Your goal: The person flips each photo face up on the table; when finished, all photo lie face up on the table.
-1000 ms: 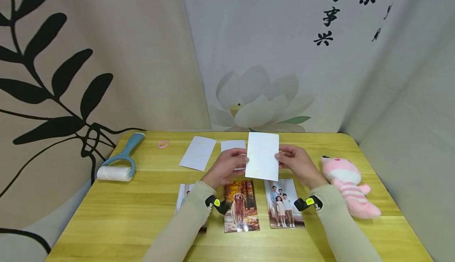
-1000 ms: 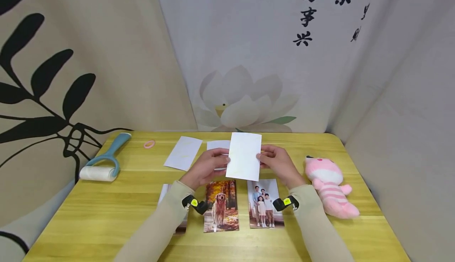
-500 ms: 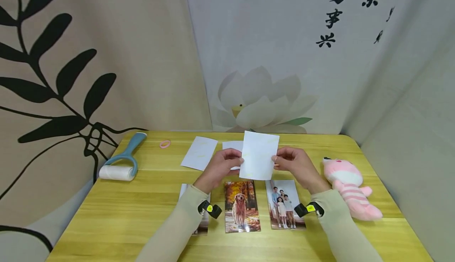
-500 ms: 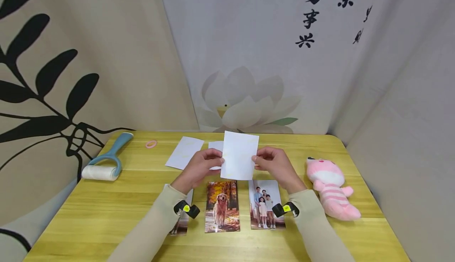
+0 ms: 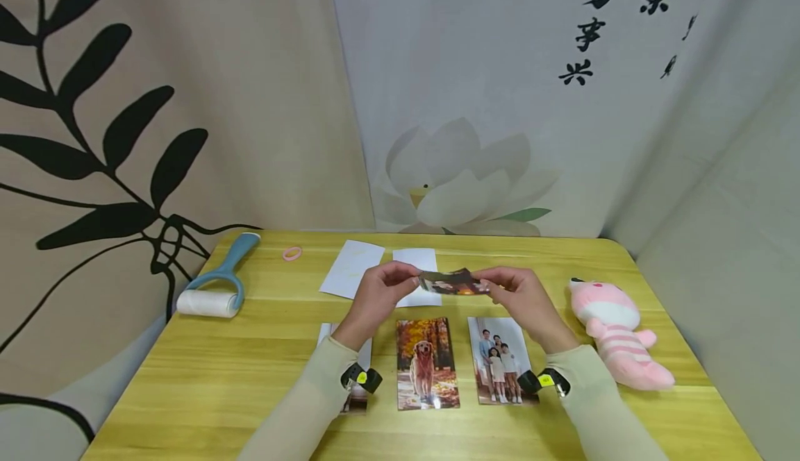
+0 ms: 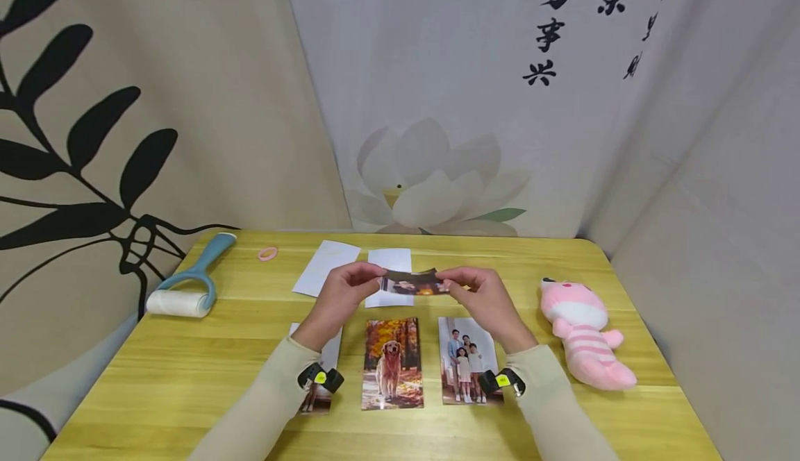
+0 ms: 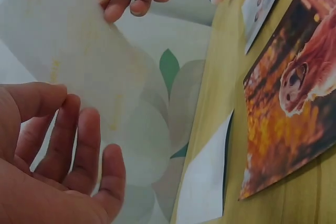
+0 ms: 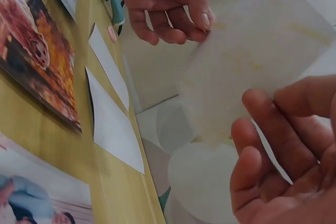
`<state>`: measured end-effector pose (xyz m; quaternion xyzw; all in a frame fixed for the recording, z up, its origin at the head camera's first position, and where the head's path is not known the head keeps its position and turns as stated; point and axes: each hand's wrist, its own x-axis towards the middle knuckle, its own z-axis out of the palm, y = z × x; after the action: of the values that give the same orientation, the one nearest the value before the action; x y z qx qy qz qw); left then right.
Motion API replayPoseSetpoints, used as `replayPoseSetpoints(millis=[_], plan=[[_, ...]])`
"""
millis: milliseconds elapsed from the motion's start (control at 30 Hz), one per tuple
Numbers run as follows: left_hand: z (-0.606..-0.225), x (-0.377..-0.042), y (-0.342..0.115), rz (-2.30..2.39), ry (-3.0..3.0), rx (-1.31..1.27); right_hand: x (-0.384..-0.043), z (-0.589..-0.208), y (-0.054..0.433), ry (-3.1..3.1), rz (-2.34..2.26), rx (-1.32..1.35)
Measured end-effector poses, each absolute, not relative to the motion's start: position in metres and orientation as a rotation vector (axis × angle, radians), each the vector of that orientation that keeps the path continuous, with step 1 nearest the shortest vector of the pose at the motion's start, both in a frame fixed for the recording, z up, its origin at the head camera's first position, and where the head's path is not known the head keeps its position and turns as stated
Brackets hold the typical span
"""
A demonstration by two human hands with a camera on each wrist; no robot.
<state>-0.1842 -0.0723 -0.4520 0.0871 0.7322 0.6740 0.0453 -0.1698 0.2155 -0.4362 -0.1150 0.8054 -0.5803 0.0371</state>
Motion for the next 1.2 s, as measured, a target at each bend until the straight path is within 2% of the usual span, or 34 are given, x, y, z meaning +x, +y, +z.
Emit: replayPoseSetpoints(millis=[367, 767, 1200], plan=[[-0.455, -0.174, -0.074, 2.152, 2.06, 0.255, -0.164, -0.446, 0.205, 2.404, -1.935, -0.328], [-0.462, -0.167, -0.064, 2.344, 1.955, 0.094, -0.163, -0.453, 0.195, 2.34, -2.087, -0.223], [-0.464, -0.168, -0.071, 2.247, 2.117, 0.104, -0.159, -0.456, 0.188, 2.19, -2.123, -0.194]])
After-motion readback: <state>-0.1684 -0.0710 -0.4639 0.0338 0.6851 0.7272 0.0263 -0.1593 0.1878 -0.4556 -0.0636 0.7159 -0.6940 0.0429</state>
